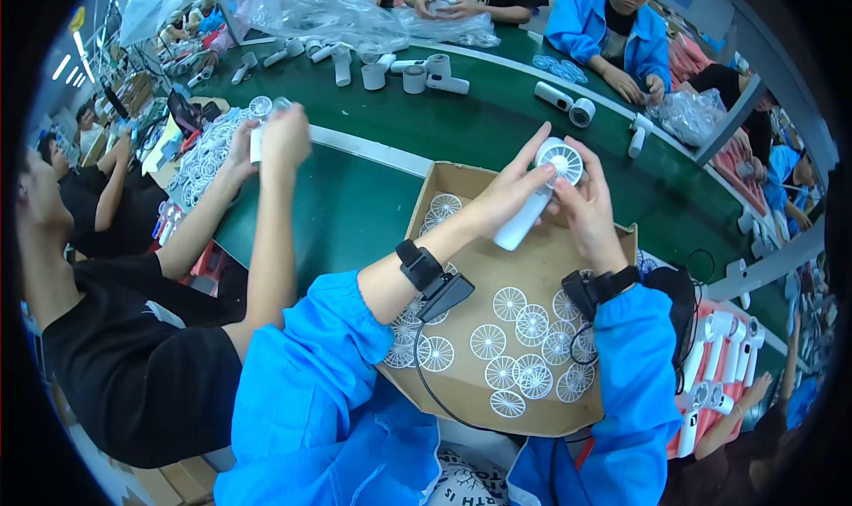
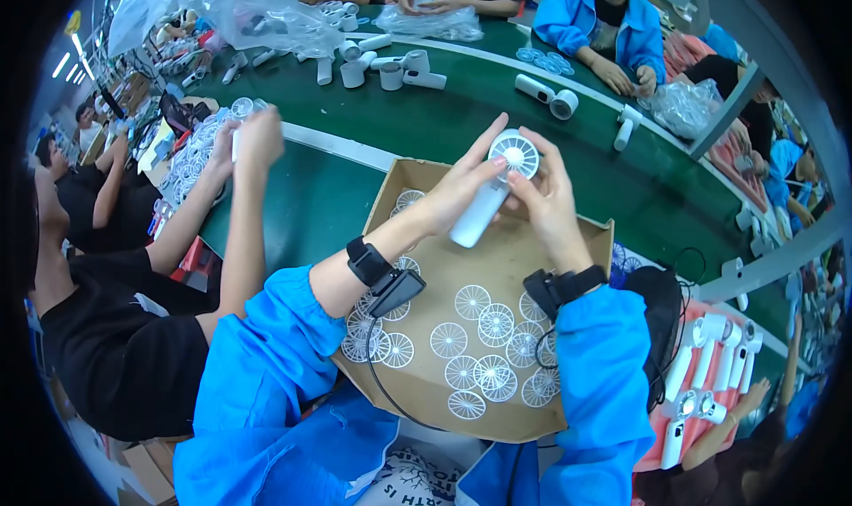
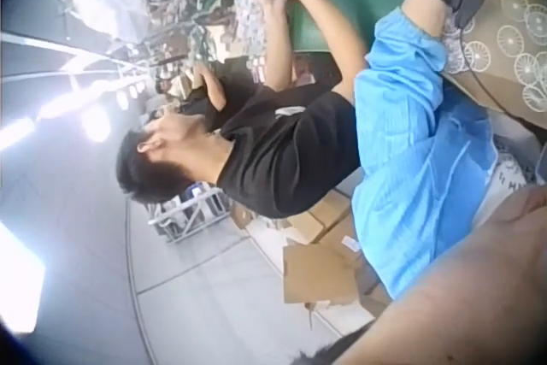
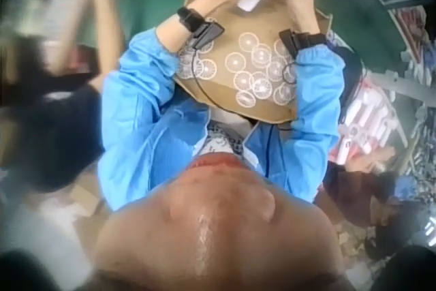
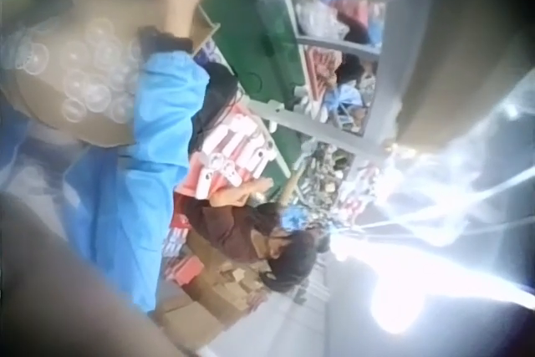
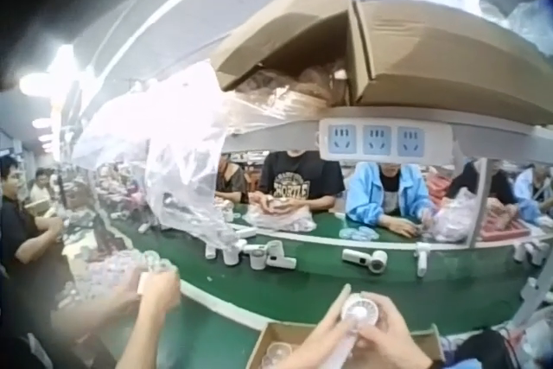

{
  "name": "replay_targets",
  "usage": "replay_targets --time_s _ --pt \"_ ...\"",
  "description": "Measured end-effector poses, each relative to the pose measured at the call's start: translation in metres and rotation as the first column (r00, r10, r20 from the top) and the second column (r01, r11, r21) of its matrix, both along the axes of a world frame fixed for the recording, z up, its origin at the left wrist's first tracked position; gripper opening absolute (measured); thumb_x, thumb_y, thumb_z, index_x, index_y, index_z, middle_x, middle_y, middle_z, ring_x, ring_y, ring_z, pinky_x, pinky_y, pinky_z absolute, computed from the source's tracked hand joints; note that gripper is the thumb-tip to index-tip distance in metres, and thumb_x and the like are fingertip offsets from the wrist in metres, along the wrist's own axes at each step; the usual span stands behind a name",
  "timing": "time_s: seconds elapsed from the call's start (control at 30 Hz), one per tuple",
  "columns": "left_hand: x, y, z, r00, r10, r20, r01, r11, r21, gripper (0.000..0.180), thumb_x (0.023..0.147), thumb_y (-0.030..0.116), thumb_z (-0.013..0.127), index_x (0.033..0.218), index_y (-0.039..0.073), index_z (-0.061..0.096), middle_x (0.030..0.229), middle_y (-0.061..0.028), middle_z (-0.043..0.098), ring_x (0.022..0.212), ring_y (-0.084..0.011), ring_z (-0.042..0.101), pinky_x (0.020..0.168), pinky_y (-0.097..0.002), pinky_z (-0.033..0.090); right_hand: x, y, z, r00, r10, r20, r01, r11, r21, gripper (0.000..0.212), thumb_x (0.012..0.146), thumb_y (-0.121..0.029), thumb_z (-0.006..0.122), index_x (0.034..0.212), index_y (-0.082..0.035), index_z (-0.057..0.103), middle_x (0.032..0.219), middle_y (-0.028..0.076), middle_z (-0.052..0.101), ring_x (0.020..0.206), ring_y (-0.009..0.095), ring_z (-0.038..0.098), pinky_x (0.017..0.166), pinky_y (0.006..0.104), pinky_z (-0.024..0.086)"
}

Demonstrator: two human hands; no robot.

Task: The person assembles handheld fans by picking up a fan body and a white plastic grille, fitting the grille onto the fan head by hand, and placing the completed fan onto a tray. This process is repeated for several fans, handling each fan body and grille one at a time.

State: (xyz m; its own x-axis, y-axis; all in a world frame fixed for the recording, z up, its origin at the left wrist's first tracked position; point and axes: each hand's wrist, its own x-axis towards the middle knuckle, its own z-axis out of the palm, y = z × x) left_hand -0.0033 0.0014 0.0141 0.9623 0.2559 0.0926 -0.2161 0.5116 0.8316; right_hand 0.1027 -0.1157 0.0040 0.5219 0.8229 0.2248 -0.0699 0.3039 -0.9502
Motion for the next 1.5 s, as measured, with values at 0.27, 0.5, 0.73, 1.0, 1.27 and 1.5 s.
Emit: replay_targets --time_s 0.27,0.5,0.73,1.0,1.27,1.5 --pt "0.005 -0.009 -0.007 0.999 0.009 0.038 -0.024 0.917 0.398 0.058 0.098 0.025 0.047 0.148 0.023 0.02 0.085 -0.0051 0.061 0.057 -0.0096 0.057 0.046 -0.0217 0.047 0.002 -0.002 0.0 0.989 -0.147 0.006 0.147 0.989 0.034 0.033 0.098 -0.024 0.048 0.126 -0.009 0.051 0.108 0.003 0.059 0.092 0.011 0.058 0.073 0.0249 0.049" --pt "0.007 -0.012 -0.004 0.995 0.045 -0.088 -0.005 0.909 0.416 0.066 0.093 0.022 0.056 0.147 0.021 0.018 0.083 -0.0057 0.059 0.055 -0.0112 0.057 0.042 -0.0231 0.047 0.001 0.0 -0.005 0.969 -0.192 0.154 0.192 0.981 0.016 0.031 0.099 -0.028 0.045 0.121 -0.008 0.054 0.099 0.002 0.06 0.082 0.008 0.056 0.066 0.0225 0.048" --pt "0.009 -0.011 -0.012 0.981 0.101 -0.166 -0.039 0.94 0.34 0.057 0.091 0.021 0.06 0.137 0.018 0.027 0.077 -0.004 0.056 0.053 -0.0121 0.057 0.04 -0.0244 0.048 -0.002 0.002 -0.006 0.977 -0.131 0.169 0.137 0.99 -0.023 0.036 0.1 -0.028 0.042 0.128 -0.006 0.047 0.104 0.003 0.057 0.091 0.009 0.054 0.069 0.0236 0.048" --pt "0.024 0.04 -0.042 0.972 0.215 -0.098 -0.221 0.974 -0.058 0.051 0.095 0.032 0.052 0.135 0.012 0.027 0.104 -0.0047 0.054 0.089 -0.0181 0.06 0.078 -0.0342 0.051 -0.002 0.022 -0.038 0.681 -0.435 0.588 0.507 0.86 0.049 0.042 0.095 -0.028 0.051 0.13 -0.007 0.043 0.079 0.01 0.061 0.063 0.019 0.059 0.06 0.0316 0.047" --pt "0.022 0.018 -0.03 0.985 0.087 -0.148 0.031 0.757 0.653 0.04 0.095 0.015 0.048 0.135 0.008 0.044 0.126 -0.0107 0.056 0.112 -0.0222 0.055 0.099 -0.032 0.04 0.006 0.003 -0.035 0.665 -0.002 0.747 0.304 0.914 -0.269 0.025 0.084 -0.024 0.056 0.082 0.0 0.064 0.081 0.02 0.066 0.077 0.034 0.064 0.067 0.0424 0.05" --pt "0.019 0.014 -0.051 0.999 0.034 -0.031 0.017 0.351 0.936 0.029 0.094 0.01 0.047 0.121 0.004 0.058 0.111 -0.0066 0.061 0.101 -0.0143 0.057 0.089 -0.0261 0.044 -0.001 0.0 -0.052 0.422 0.437 0.794 0.168 0.823 -0.542 0.029 0.081 -0.028 0.057 0.086 -0.001 0.067 0.081 0.02 0.067 0.079 0.034 0.064 0.071 0.0432 0.05"
